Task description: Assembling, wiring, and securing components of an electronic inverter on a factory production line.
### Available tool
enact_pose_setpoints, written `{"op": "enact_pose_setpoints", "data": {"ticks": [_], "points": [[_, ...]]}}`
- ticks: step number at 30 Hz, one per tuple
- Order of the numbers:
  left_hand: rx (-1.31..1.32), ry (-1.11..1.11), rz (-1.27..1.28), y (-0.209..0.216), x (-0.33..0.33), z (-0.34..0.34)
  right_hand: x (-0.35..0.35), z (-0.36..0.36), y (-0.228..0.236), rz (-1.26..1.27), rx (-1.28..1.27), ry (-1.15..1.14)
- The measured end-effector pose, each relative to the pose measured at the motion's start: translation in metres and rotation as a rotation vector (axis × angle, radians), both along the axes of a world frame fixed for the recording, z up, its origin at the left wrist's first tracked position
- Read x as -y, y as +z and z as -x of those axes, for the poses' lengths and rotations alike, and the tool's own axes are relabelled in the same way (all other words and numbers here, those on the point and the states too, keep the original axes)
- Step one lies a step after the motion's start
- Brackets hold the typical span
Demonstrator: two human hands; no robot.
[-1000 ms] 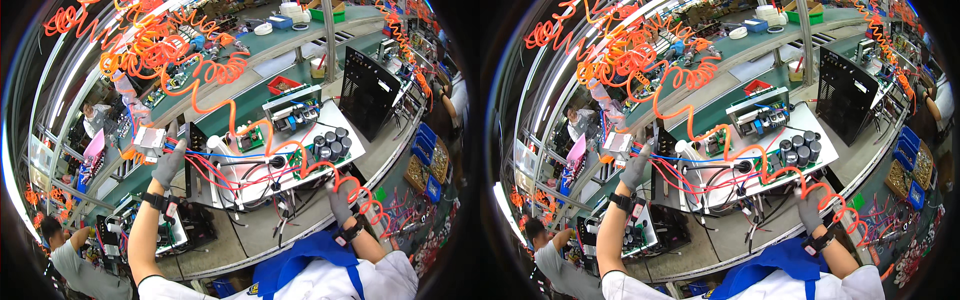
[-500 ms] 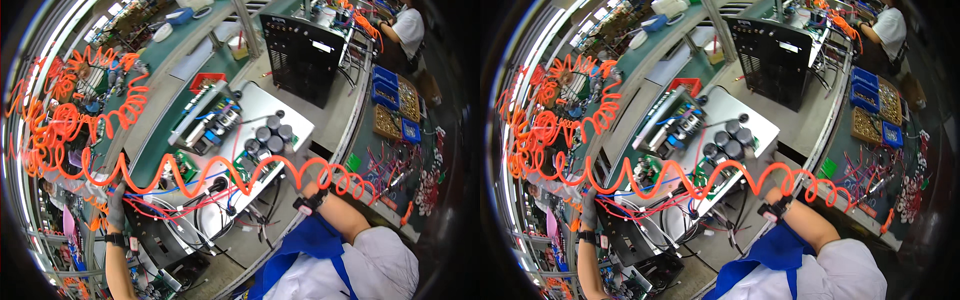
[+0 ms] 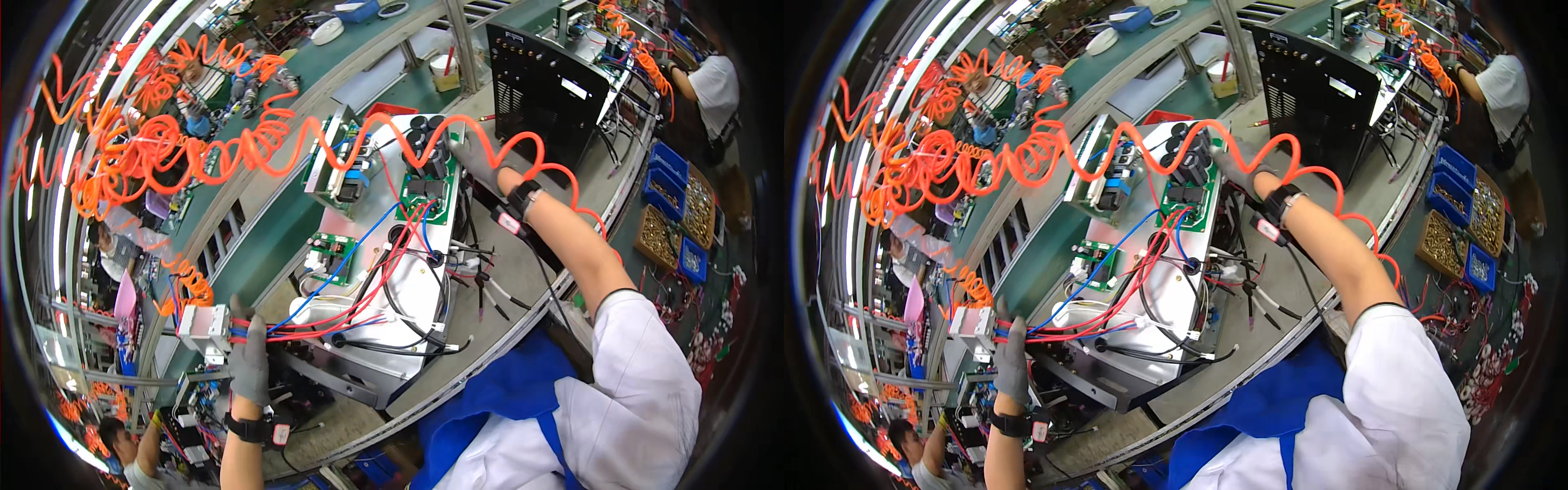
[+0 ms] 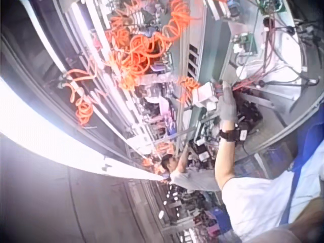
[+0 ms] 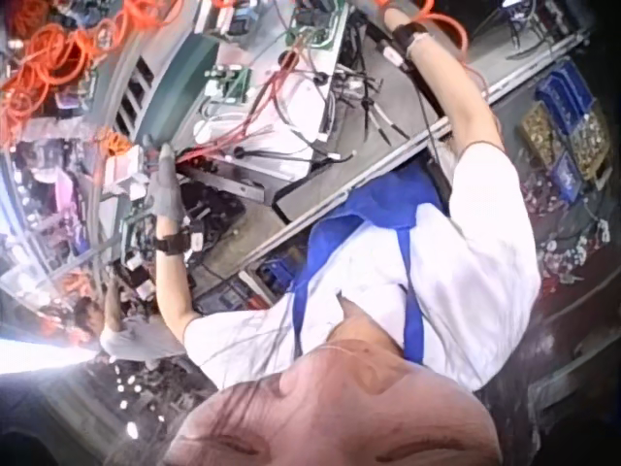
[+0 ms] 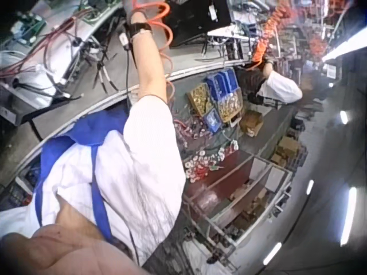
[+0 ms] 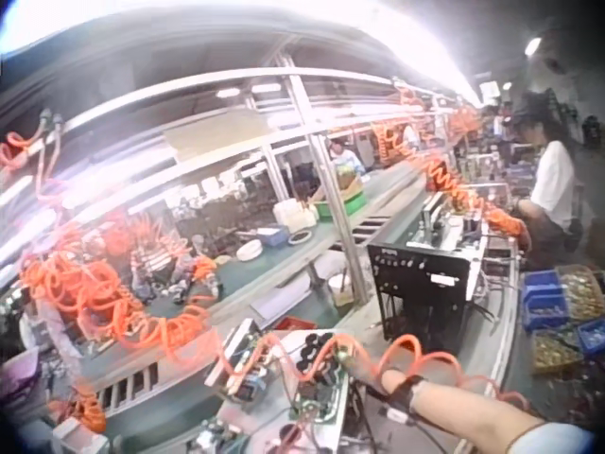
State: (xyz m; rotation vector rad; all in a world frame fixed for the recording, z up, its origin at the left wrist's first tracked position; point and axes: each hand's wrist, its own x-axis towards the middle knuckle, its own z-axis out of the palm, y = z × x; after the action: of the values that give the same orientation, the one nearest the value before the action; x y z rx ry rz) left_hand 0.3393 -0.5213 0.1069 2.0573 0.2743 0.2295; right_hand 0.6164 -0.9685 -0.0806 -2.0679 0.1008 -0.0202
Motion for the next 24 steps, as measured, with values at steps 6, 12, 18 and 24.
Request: {"op": "enact_pose_setpoints", "data": {"ticks": [6, 12, 18, 24], "points": [[0.209, -0.044, -0.048, 0.015, 0.042, -0.001, 0.005, 0.134, 0.093, 0.262, 0.243, 0.308], [0.444, -0.381, 0.015, 0.037, 0.074, -0.003, -0.02, 0.223, 0.165, -0.266, -0.436, 1.239], [0.81, -0.727, -0.534, 0.062, 0.103, -0.036, -0.069, 0.282, 0.233, -0.68, 0.303, 0.937], [0.689, -0.58, -1.079, 0.083, 0.136, -0.049, -0.105, 0.293, 0.228, -1.304, 0.191, 0.502]]}}
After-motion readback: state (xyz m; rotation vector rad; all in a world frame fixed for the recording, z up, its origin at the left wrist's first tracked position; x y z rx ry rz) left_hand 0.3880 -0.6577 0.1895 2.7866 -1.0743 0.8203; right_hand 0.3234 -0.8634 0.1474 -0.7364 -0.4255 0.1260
